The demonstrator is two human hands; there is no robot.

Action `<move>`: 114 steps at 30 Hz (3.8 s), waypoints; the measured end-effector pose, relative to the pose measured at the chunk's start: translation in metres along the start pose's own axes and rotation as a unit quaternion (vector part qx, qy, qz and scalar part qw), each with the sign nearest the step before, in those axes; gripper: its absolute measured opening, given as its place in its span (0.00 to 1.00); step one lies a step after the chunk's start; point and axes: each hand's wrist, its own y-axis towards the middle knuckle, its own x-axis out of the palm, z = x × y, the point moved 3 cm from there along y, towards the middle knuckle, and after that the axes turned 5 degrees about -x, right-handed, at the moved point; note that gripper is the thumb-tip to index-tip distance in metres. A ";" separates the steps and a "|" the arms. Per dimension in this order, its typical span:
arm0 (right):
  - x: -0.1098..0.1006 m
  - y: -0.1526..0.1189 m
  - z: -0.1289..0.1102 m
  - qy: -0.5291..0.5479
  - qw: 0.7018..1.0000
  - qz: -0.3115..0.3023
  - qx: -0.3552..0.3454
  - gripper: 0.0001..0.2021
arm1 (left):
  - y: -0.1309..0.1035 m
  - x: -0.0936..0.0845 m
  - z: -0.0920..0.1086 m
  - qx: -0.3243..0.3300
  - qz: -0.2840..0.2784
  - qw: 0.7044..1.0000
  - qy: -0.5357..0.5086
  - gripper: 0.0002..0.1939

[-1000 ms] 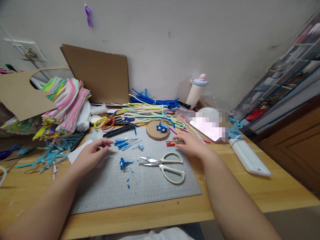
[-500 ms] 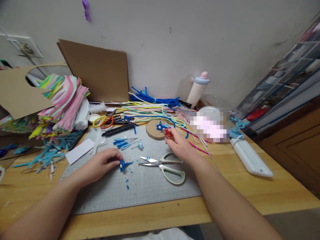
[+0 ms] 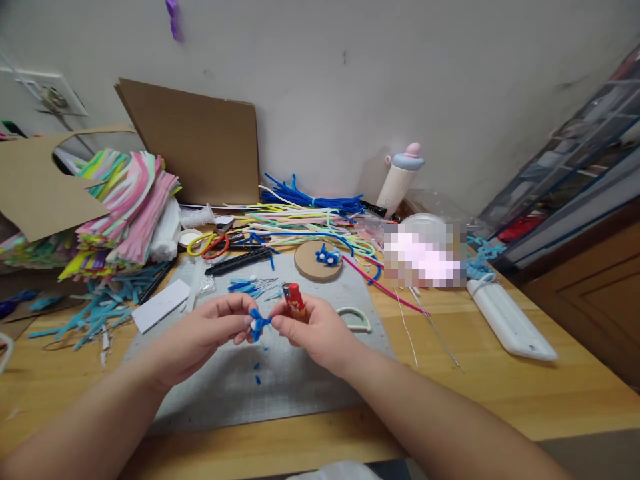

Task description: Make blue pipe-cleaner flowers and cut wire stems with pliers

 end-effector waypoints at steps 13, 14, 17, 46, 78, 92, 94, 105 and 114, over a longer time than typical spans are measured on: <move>-0.004 0.004 0.010 -0.073 0.992 0.086 -0.048 0.14 | 0.001 0.011 -0.035 -0.123 -0.063 0.958 -0.250 0.08; -0.004 0.004 0.011 -0.077 0.992 0.086 -0.046 0.14 | 0.001 0.010 -0.034 -0.121 -0.058 0.959 -0.252 0.08; -0.003 0.004 0.012 -0.080 0.993 0.071 -0.039 0.15 | 0.003 0.009 -0.036 -0.120 -0.048 0.961 -0.245 0.08; -0.013 -0.003 0.005 -0.360 0.920 0.066 -0.141 0.10 | 0.007 -0.008 -0.038 -0.050 -0.057 0.971 -0.227 0.06; -0.006 -0.006 0.009 -0.354 0.924 0.021 -0.142 0.10 | 0.008 -0.007 -0.039 -0.063 -0.058 0.974 -0.211 0.10; -0.002 -0.008 0.008 -0.336 0.929 0.005 -0.154 0.10 | 0.007 -0.008 -0.039 -0.074 -0.041 0.975 -0.207 0.13; -0.003 -0.008 0.007 -0.322 0.934 0.003 -0.154 0.13 | 0.007 -0.008 -0.039 -0.070 -0.038 0.976 -0.200 0.14; -0.011 -0.010 0.000 -0.385 0.912 0.035 -0.139 0.14 | -0.006 -0.016 -0.004 0.242 0.113 0.925 0.269 0.04; -0.012 -0.011 0.004 -0.433 0.892 0.084 -0.097 0.13 | -0.018 -0.008 -0.006 0.457 0.169 0.685 0.542 0.08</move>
